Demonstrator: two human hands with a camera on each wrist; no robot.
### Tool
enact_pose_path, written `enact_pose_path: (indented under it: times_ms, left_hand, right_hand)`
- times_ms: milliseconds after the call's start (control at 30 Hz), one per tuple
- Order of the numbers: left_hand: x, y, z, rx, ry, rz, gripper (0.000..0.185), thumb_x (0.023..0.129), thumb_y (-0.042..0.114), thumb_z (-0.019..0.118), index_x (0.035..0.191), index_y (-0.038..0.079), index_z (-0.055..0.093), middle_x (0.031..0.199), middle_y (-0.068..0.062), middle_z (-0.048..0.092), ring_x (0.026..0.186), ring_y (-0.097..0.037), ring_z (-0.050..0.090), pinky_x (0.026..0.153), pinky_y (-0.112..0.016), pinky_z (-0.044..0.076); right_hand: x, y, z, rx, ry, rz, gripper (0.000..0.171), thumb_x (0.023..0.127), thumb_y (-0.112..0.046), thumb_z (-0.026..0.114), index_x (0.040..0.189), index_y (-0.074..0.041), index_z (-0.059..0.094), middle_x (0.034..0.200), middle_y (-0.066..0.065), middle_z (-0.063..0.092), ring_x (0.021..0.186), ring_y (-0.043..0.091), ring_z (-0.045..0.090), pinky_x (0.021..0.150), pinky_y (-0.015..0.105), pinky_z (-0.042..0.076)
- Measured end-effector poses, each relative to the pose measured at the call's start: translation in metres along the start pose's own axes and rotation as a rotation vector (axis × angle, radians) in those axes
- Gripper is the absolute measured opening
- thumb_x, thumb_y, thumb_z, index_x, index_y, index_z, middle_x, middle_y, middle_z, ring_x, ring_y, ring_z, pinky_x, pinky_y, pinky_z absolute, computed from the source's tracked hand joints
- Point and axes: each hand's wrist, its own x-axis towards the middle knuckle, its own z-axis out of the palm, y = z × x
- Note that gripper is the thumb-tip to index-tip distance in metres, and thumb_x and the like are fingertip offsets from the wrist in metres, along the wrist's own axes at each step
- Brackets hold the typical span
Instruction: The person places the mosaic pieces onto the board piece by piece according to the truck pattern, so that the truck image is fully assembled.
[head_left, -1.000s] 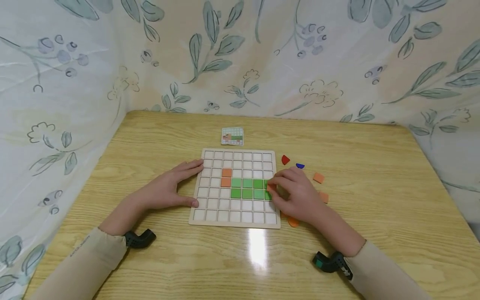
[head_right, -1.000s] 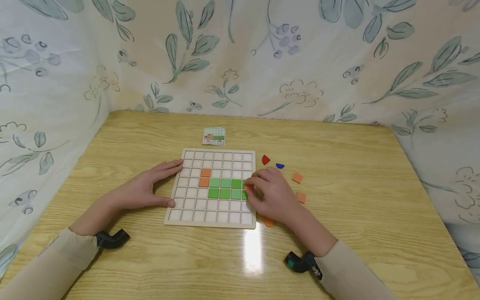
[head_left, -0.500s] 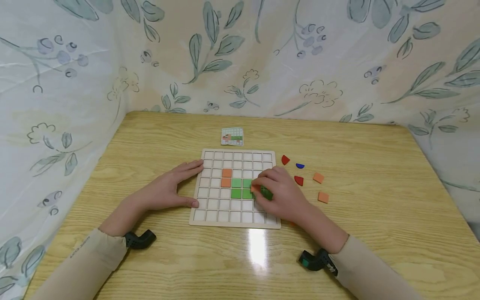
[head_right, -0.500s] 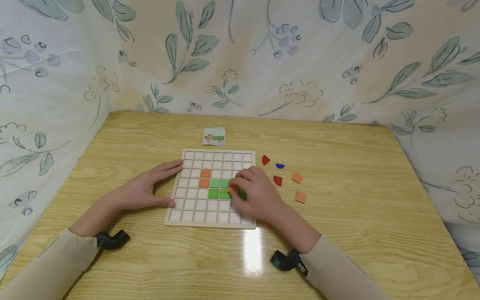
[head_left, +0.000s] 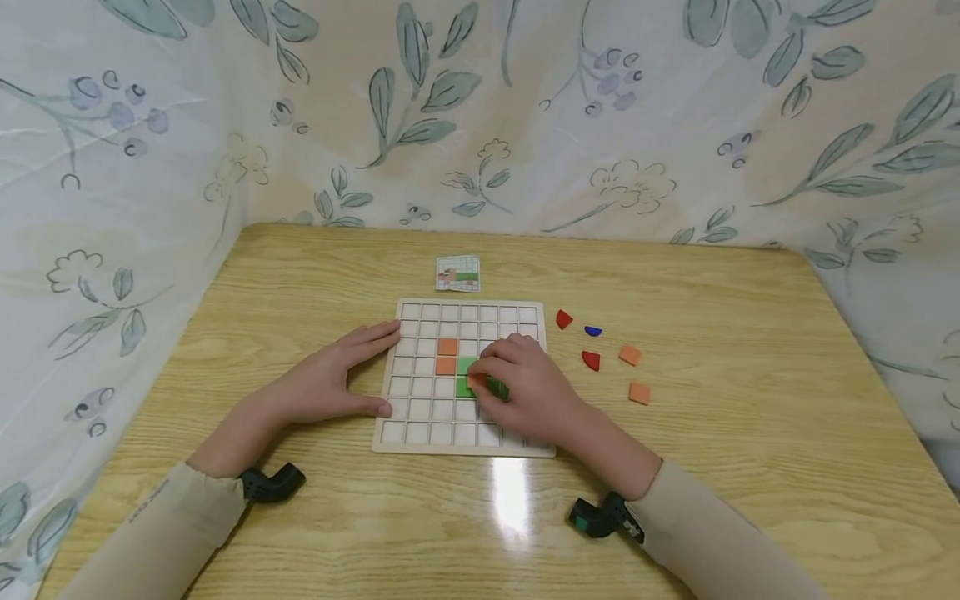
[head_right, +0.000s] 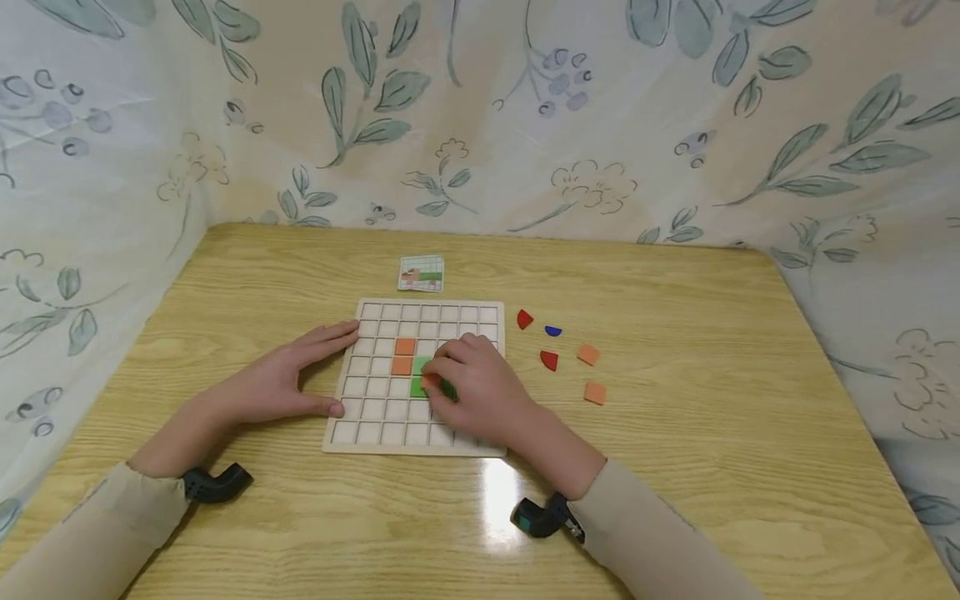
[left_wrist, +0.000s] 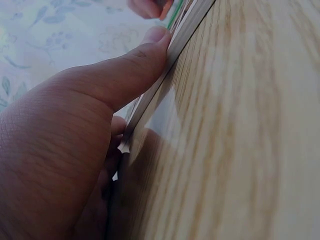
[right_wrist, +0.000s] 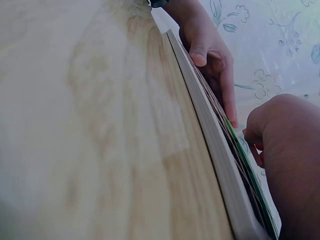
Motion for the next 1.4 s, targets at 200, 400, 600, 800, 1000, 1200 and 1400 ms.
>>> enact_pose_path:
  times_ms: [200, 400, 600, 800, 1000, 1200, 1400]
  left_hand:
    - [-0.001, -0.001, -0.001, -0.005, 0.007, 0.009, 0.112, 0.085, 0.064, 0.089, 0.174, 0.022, 0.034, 0.181, 0.007, 0.021, 0.167, -0.032, 0.015, 0.127, -0.065, 0.024]
    - [-0.001, 0.000, -0.001, -0.013, 0.003, 0.010, 0.112, 0.085, 0.065, 0.088, 0.174, 0.023, 0.034, 0.181, 0.008, 0.021, 0.167, -0.031, 0.015, 0.127, -0.065, 0.025]
    - [-0.002, 0.001, 0.000, -0.027, -0.001, -0.006, 0.113, 0.084, 0.069, 0.086, 0.174, 0.025, 0.034, 0.181, 0.012, 0.019, 0.168, -0.027, 0.013, 0.129, -0.062, 0.024]
    - [-0.001, 0.001, 0.001, -0.016, 0.010, 0.010, 0.112, 0.085, 0.065, 0.088, 0.174, 0.022, 0.035, 0.181, 0.007, 0.021, 0.167, -0.031, 0.014, 0.127, -0.065, 0.024]
    - [-0.002, 0.002, 0.001, -0.001, 0.014, 0.008, 0.113, 0.084, 0.067, 0.088, 0.174, 0.023, 0.034, 0.181, 0.007, 0.021, 0.167, -0.030, 0.015, 0.128, -0.065, 0.025]
    - [-0.001, 0.001, 0.001, -0.005, 0.010, -0.001, 0.112, 0.084, 0.068, 0.087, 0.174, 0.024, 0.034, 0.181, 0.008, 0.021, 0.168, -0.030, 0.014, 0.128, -0.065, 0.024]
    - [0.000, 0.001, 0.002, -0.013, 0.008, 0.006, 0.112, 0.085, 0.066, 0.087, 0.174, 0.022, 0.034, 0.181, 0.006, 0.021, 0.167, -0.031, 0.015, 0.127, -0.065, 0.025]
  right_hand:
    - [0.008, -0.007, 0.006, 0.018, -0.013, -0.008, 0.005, 0.096, -0.017, 0.082, 0.100, -0.014, 0.084, 0.101, -0.002, 0.073, 0.091, 0.020, 0.062, 0.083, 0.038, 0.050]
    - [0.014, -0.013, 0.014, 0.005, -0.035, -0.031, 0.009, 0.098, -0.019, 0.082, 0.104, -0.013, 0.083, 0.104, -0.002, 0.074, 0.097, 0.020, 0.064, 0.088, 0.038, 0.051]
    - [0.018, -0.018, 0.020, -0.004, -0.078, -0.023, 0.011, 0.101, -0.022, 0.078, 0.107, -0.014, 0.083, 0.107, -0.002, 0.074, 0.097, 0.019, 0.062, 0.089, 0.037, 0.050]
    - [0.021, -0.019, 0.024, -0.020, -0.087, -0.024, 0.008, 0.101, -0.022, 0.079, 0.103, -0.015, 0.082, 0.104, -0.003, 0.072, 0.094, 0.018, 0.061, 0.089, 0.038, 0.051]
    - [0.022, -0.019, 0.024, -0.031, -0.085, -0.030, 0.007, 0.100, -0.021, 0.080, 0.102, -0.015, 0.082, 0.104, -0.002, 0.073, 0.094, 0.019, 0.061, 0.090, 0.039, 0.051]
    - [0.021, -0.019, 0.025, -0.037, -0.091, -0.027, 0.008, 0.100, -0.022, 0.080, 0.101, -0.015, 0.081, 0.105, -0.001, 0.073, 0.094, 0.019, 0.061, 0.091, 0.039, 0.051]
    - [0.019, -0.018, 0.022, -0.043, -0.101, -0.026, 0.009, 0.100, -0.023, 0.080, 0.103, -0.015, 0.082, 0.108, 0.000, 0.074, 0.097, 0.020, 0.063, 0.093, 0.038, 0.052]
